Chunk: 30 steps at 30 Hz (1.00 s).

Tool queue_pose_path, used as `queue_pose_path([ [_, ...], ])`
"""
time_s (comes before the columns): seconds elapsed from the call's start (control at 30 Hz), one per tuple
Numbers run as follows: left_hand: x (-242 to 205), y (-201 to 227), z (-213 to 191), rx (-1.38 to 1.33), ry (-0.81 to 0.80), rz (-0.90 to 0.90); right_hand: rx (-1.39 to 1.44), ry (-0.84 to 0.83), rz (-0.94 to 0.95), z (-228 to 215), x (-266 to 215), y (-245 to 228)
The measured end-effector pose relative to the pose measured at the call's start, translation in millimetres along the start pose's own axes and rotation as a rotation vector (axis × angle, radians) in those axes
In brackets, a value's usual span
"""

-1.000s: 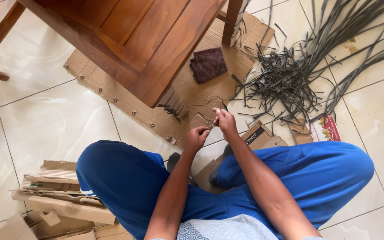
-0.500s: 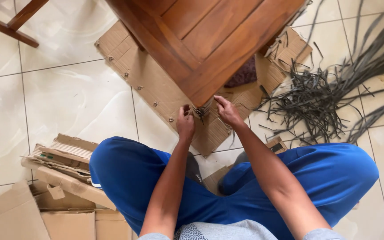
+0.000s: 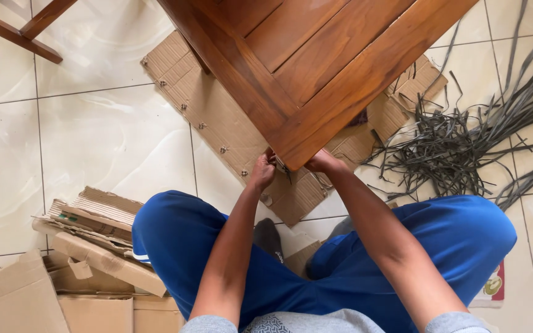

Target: Wrapping the legs of a wooden table with decorative strips of rattan-like material.

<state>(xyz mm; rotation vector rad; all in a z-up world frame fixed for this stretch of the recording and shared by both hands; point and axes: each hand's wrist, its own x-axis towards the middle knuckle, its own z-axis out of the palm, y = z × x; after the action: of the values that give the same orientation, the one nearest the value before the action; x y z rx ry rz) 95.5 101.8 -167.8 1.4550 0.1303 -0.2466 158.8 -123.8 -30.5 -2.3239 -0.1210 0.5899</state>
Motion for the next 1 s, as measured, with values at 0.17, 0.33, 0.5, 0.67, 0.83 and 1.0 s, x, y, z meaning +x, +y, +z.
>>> queue_pose_path([
  [0.17, -15.4, 56.3, 5.3, 0.394, 0.047, -0.099, 0.031, 0.035, 0.030, 1.4, -3.1, 4.7],
  [0.33, -29.2, 123.8, 17.8, 0.718, 0.086, -0.214, 0.061, 0.077, 0.055, 5.5, -10.5, 5.1],
  [0.5, -48.5, 143.6, 26.6, 0.934, 0.278, -0.217, 0.100, 0.136, 0.095, 15.4, -25.9, 0.2],
  [0.67, -71.5, 168.6, 31.7, 0.991, 0.320, -0.264, 0.202, 0.198, 0.093, 8.6, -55.5, -19.0],
  [0.83, -82.9, 155.5, 42.7, 1.074, 0.449, -0.141, 0.366, 0.260, 0.111, 2.9, -84.6, -35.0],
  [1.0, -81.7, 112.6, 48.9, 0.546, 0.496, -0.349, 0.650, 0.342, 0.186, 16.4, -110.3, -31.1],
])
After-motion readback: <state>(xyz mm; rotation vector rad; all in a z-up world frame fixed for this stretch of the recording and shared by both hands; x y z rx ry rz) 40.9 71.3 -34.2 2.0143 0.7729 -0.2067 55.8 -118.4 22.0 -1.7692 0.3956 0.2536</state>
